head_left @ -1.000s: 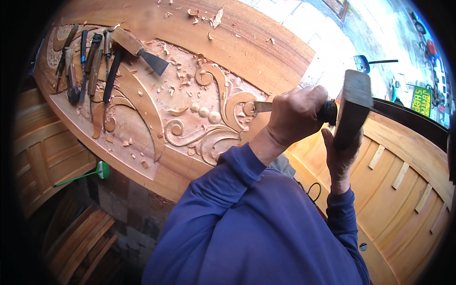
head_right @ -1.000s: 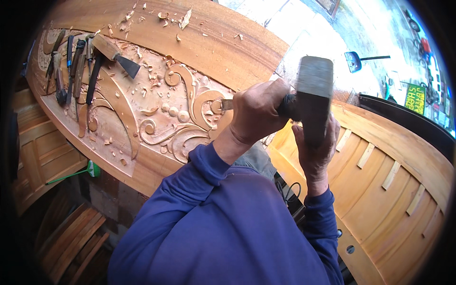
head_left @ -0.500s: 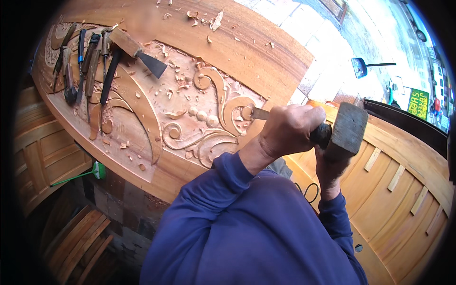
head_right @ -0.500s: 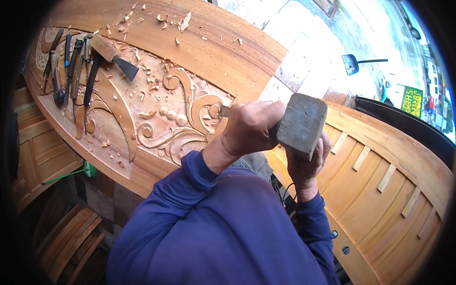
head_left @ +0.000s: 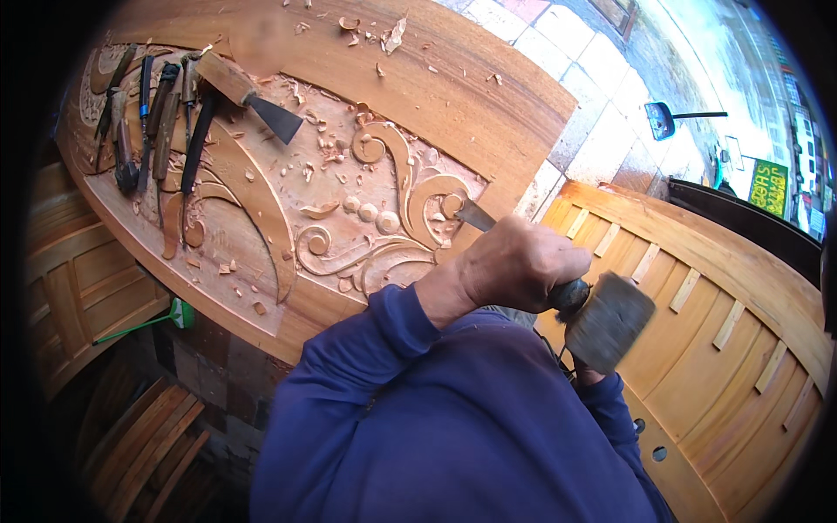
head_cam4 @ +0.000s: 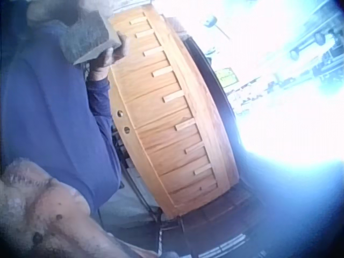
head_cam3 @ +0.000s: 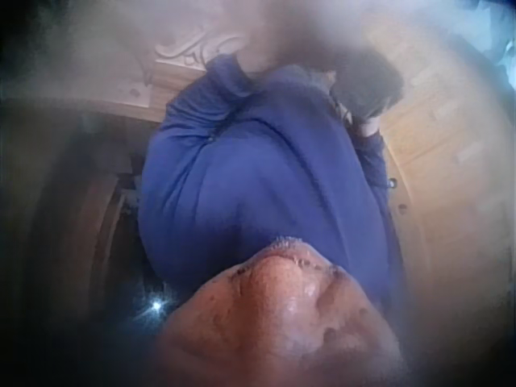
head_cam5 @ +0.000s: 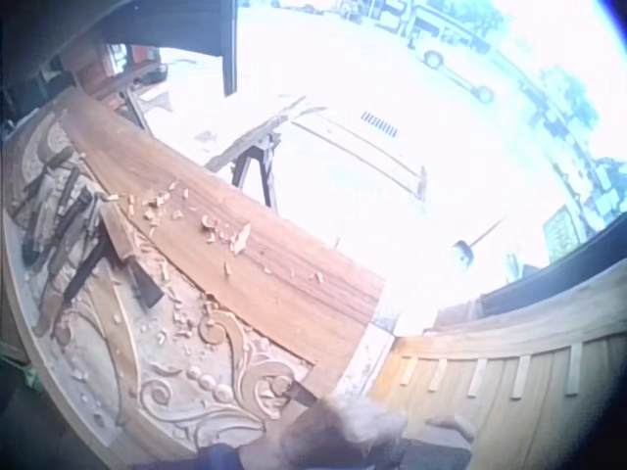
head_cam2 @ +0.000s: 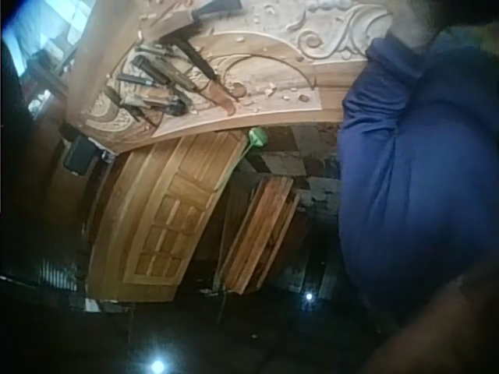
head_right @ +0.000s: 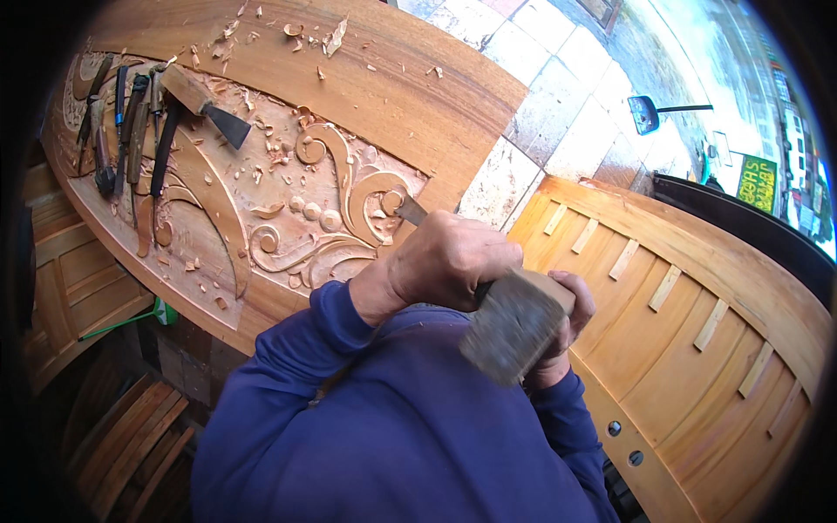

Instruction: The person carves a decorative floral pattern into a wooden panel using a chisel and a wooden mallet, striking the chisel with the mallet to remove small wood shavings.

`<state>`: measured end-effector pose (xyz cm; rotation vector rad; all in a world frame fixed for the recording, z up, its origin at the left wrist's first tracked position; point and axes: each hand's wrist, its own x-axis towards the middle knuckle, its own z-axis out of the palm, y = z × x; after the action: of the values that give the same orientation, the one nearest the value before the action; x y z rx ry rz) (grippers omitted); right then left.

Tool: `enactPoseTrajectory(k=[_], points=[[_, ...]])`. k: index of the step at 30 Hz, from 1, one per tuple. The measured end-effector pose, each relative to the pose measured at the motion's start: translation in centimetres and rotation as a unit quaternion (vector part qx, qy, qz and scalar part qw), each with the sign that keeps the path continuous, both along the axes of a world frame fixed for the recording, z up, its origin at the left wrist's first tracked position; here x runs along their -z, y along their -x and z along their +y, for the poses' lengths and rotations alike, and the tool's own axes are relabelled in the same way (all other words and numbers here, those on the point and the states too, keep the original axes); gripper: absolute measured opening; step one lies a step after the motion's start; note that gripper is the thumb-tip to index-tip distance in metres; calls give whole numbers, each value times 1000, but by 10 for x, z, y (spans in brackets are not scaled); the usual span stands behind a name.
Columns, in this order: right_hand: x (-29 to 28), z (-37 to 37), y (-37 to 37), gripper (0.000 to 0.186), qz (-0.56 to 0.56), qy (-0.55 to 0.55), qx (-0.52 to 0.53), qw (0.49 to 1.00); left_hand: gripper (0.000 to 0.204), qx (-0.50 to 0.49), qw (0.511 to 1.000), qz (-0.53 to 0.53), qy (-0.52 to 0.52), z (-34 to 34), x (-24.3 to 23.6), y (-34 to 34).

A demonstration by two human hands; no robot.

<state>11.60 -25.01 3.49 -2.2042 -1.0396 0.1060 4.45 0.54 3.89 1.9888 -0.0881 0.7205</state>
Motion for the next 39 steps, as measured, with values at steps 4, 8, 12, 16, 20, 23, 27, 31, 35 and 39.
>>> enactPoseTrajectory(k=[4, 8, 12, 16, 20, 23, 27, 31, 35, 39], points=[[-3, 15, 9, 63, 42, -125, 29, 991, 20, 73, 997, 8, 22, 5, 3, 8], [-10, 2, 14, 79, 43, -80, -23, 996, 20, 123, 992, -1, 16, 13, 2, 16], [5, -8, 21, 80, 50, -89, -27, 994, 17, 131, 989, -29, -68, 21, -1, 27], [23, -31, 28, 72, 146, -112, 94, 978, 15, -3, 974, -17, -225, 17, -23, 43], [22, -19, 30, 56, 96, -64, 139, 984, 11, -80, 988, -14, -134, -18, -6, 25], [19, -11, 21, 37, -3, 32, 129, 991, 11, -89, 988, -6, -126, -30, 2, 2], [-9, -1, 11, 81, -175, 63, 70, 980, 13, -123, 987, -9, -107, -20, 9, -23], [-8, -3, 5, 90, -138, 47, 82, 986, 16, -137, 988, -10, -65, -13, 13, -30], [-9, 8, 1, 90, -87, -55, 75, 992, 14, -155, 987, -40, -27, -6, 8, -29], [-22, 31, -4, 89, -64, -95, 66, 991, 16, -190, 980, -61, 16, 0, 2, -31]])
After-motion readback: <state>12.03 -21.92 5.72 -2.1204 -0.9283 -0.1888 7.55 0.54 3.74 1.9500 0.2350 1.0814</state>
